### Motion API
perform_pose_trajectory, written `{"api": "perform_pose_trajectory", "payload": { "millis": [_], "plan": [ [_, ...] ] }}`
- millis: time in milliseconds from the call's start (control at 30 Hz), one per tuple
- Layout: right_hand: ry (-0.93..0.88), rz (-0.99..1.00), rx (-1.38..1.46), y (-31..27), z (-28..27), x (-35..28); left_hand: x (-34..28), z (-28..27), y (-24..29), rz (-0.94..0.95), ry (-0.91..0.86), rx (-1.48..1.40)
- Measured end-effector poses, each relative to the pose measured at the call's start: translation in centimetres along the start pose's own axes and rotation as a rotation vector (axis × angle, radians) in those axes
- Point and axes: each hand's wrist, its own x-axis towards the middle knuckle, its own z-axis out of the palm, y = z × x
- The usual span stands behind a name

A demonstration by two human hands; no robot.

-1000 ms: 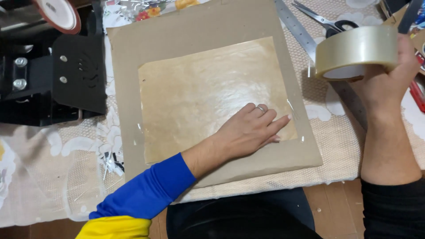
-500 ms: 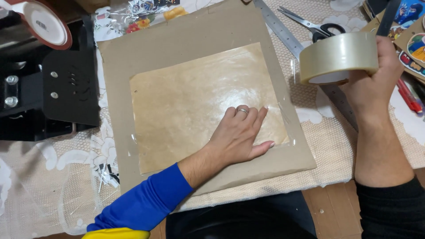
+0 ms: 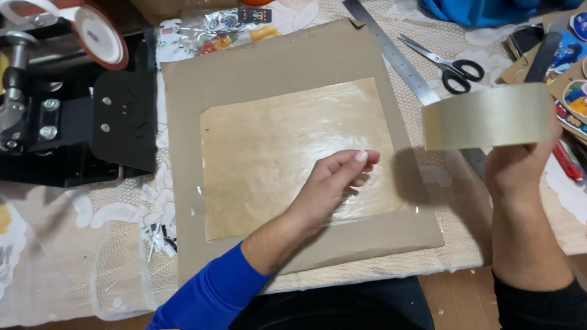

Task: Applying clear adhesive tape to a transfer sheet to prepare it for printing or pressing.

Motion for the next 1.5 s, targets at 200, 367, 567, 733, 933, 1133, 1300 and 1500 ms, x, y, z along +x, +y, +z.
{"api": "perform_pose_trajectory", "payload": {
  "millis": [200,367,567,733,933,1133,1300,1500],
  "plan": [
    [-0.121,-0.229,-0.217,-7.0,2.9,-2.8,-2.2,0.7,0.2,-0.005,-0.053,-0.624],
    [-0.145,-0.293,-0.269,-9.0,4.5,-3.8,-2.9,0.2,-0.3,0.025,0.118,-0.657],
    [-0.132,-0.248,-0.249,-9.2,5.4,-4.3,-2.9,-0.8,-1.0,0.087,0.175,-0.577],
    [-0.134,-0.477,-0.491,-9.9,5.8,-4.0,-2.0,-1.1,-2.1,0.170,0.310,-0.385],
    [-0.164,-0.507,-0.684,-10.3,6.5,-4.2,-1.5,-1.7,-1.9,0.210,0.472,-0.237],
    [-0.109,-0.613,-0.721,-10.5,6.1,-3.7,-1.6,-3.7,-2.5,0.284,0.519,-0.304],
    [-0.001,-0.707,-0.994,-8.1,3.4,-3.2,-4.0,-6.8,-1.2,0.216,0.587,-0.182],
    [0.020,-0.759,-0.996,-7.6,2.0,-2.2,-6.1,-8.6,1.3,0.211,0.631,-0.179]
  ]
}}
